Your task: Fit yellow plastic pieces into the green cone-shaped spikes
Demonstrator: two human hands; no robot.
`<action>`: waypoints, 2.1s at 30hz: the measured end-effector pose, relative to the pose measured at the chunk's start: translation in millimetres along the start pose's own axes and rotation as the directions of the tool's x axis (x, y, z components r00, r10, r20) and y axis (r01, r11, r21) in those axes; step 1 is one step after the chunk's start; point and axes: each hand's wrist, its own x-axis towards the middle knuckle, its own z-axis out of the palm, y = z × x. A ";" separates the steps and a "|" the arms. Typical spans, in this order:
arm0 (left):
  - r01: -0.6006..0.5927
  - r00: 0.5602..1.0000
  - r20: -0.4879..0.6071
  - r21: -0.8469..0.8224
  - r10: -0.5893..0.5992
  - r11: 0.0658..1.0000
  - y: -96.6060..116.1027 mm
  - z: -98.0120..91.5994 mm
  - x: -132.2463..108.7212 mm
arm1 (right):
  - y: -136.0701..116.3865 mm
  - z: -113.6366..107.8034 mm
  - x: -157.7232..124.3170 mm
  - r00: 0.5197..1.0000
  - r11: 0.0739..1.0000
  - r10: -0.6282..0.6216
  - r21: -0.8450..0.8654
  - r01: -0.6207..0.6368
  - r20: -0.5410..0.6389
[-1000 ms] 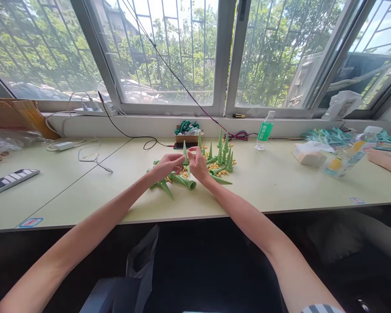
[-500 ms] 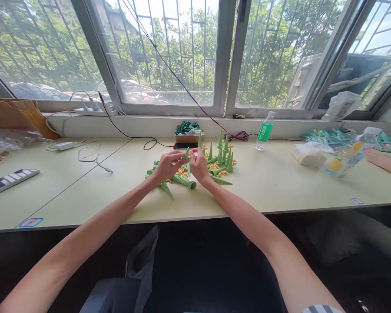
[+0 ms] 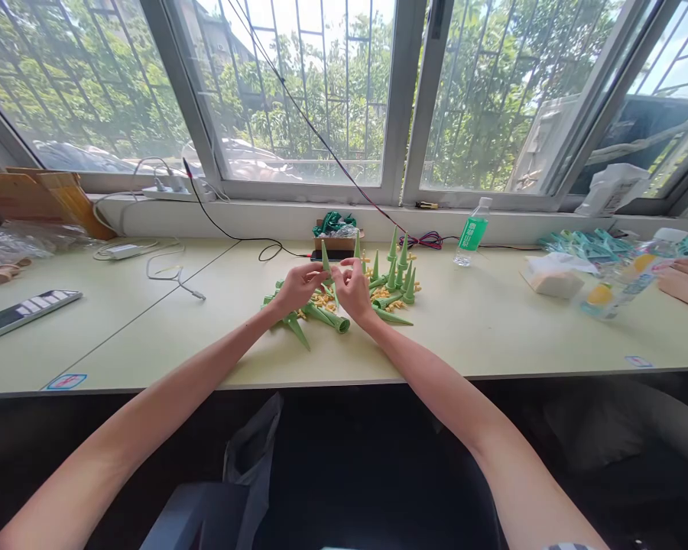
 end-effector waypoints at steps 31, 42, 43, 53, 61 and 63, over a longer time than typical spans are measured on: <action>-0.052 0.999 0.002 0.112 0.052 0.992 4.1 -0.9 -2.4 | 7.3 5.7 2.4 0.999 0.997 0.038 0.067 -0.040 0.030; -0.053 0.998 -0.014 0.191 0.057 0.980 6.7 -2.8 -2.9 | 4.7 2.3 0.5 0.997 0.996 0.009 0.082 -0.016 0.077; -0.055 0.998 -0.013 0.186 0.058 0.981 6.6 -3.0 -3.0 | 3.8 1.6 -0.1 0.997 0.997 -0.005 0.079 -0.001 0.078; -0.016 0.993 0.117 -0.010 0.017 1.000 -4.8 -7.9 2.1 | -0.3 1.9 -6.1 0.980 0.982 -0.161 -0.083 0.171 0.114; 0.035 0.984 0.176 -0.082 -0.020 0.996 2.9 -8.7 1.6 | 0.7 2.6 -7.2 0.952 0.925 -0.256 -0.244 0.292 0.167; 0.038 0.985 0.172 -0.072 -0.025 0.997 5.1 -8.4 1.3 | -0.3 2.1 -7.6 0.951 0.916 -0.247 -0.275 0.291 0.183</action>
